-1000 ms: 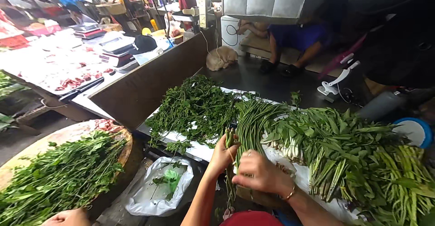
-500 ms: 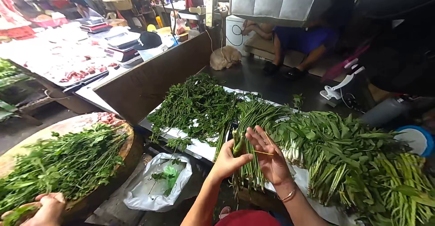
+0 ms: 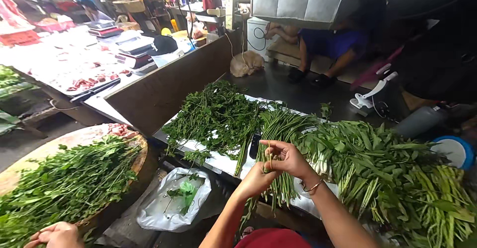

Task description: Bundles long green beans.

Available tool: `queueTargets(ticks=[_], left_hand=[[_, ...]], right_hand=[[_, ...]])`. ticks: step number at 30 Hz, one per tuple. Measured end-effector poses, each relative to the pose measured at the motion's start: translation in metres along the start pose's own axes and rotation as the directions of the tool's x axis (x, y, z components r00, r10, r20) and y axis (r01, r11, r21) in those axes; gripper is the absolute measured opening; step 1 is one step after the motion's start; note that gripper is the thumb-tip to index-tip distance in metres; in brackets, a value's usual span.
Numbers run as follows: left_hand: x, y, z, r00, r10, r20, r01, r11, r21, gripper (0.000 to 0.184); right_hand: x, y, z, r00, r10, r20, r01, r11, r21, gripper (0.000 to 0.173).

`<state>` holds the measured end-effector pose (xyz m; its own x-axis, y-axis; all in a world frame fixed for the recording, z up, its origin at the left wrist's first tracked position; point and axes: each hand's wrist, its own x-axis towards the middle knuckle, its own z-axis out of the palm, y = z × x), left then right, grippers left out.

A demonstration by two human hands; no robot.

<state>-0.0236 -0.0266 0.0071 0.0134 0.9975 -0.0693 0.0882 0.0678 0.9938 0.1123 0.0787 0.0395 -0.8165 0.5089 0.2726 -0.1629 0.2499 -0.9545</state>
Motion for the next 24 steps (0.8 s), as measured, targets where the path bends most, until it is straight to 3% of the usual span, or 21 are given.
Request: queueTargets(ticks=[2, 3, 5, 7, 10, 12, 13, 15, 16, 17, 18, 20, 22, 24], left_hand=[[-0.001, 0.006, -0.002, 0.998, -0.064, 0.014, 0.063, 0.996, 0.064, 0.022], [-0.001, 0.008, -0.002, 0.995, -0.099, 0.030, 0.095, 0.991, 0.098, 0.021], [0.001, 0.006, 0.000, 0.985, -0.151, 0.085, 0.135, 0.976, 0.171, 0.015], [0.000, 0.000, 0.003, 0.986, -0.110, 0.122, 0.084, 0.976, 0.201, 0.018], [-0.016, 0.008, 0.006, 0.998, -0.042, 0.052, 0.039, 0.998, 0.055, 0.014], [-0.016, -0.008, -0.001, 0.999, -0.014, -0.031, 0.009, 0.990, -0.138, 0.015], [-0.009, -0.010, -0.004, 0.995, -0.039, -0.086, 0.025, 0.986, -0.165, 0.004], [-0.005, -0.001, -0.011, 0.983, -0.079, -0.163, 0.041, 0.975, -0.220, 0.008], [-0.005, 0.000, -0.014, 0.978, -0.065, -0.197, 0.007, 0.958, -0.286, 0.010], [-0.008, 0.000, -0.016, 0.973, -0.045, -0.227, -0.040, 0.933, -0.359, 0.014], [-0.012, 0.001, -0.016, 0.967, -0.014, -0.255, -0.099, 0.899, -0.427, 0.020], [-0.016, 0.003, -0.012, 0.951, 0.094, -0.294, -0.233, 0.844, -0.483, 0.026], [-0.018, 0.004, -0.009, 0.944, 0.233, -0.235, -0.313, 0.859, -0.406, 0.028], [-0.016, 0.002, -0.008, 0.950, 0.299, -0.088, -0.311, 0.893, -0.325, 0.030]], right_hand=[[0.006, -0.001, -0.012, 0.976, 0.011, 0.218, -0.001, 0.999, -0.047, 0.086], [0.012, -0.003, -0.018, 0.947, 0.010, 0.322, 0.019, 0.996, -0.087, 0.087], [0.023, -0.010, -0.024, 0.872, -0.001, 0.490, 0.105, 0.977, -0.185, 0.069], [0.032, -0.019, -0.018, 0.795, -0.040, 0.606, 0.260, 0.924, -0.281, 0.042], [0.021, -0.033, 0.008, 0.746, -0.141, 0.651, 0.520, 0.735, -0.435, 0.019], [-0.001, -0.037, 0.025, 0.722, -0.304, 0.622, 0.649, 0.609, -0.456, 0.018], [-0.013, -0.034, 0.032, 0.711, -0.401, 0.578, 0.679, 0.603, -0.418, 0.016], [-0.033, -0.018, 0.041, 0.753, -0.519, 0.403, 0.639, 0.723, -0.262, 0.018], [-0.041, -0.008, 0.042, 0.814, -0.513, 0.272, 0.557, 0.823, -0.114, 0.020], [-0.045, 0.002, 0.044, 0.882, -0.456, 0.118, 0.448, 0.889, 0.091, 0.024], [-0.047, 0.010, 0.045, 0.932, -0.360, -0.034, 0.350, 0.878, 0.327, 0.029], [-0.042, 0.019, 0.042, 0.965, -0.162, -0.204, 0.257, 0.720, 0.645, 0.041], [-0.035, 0.028, 0.034, 0.971, -0.059, -0.231, 0.218, 0.614, 0.759, 0.055], [-0.024, 0.034, 0.020, 0.980, -0.048, -0.195, 0.176, 0.676, 0.715, 0.069]])
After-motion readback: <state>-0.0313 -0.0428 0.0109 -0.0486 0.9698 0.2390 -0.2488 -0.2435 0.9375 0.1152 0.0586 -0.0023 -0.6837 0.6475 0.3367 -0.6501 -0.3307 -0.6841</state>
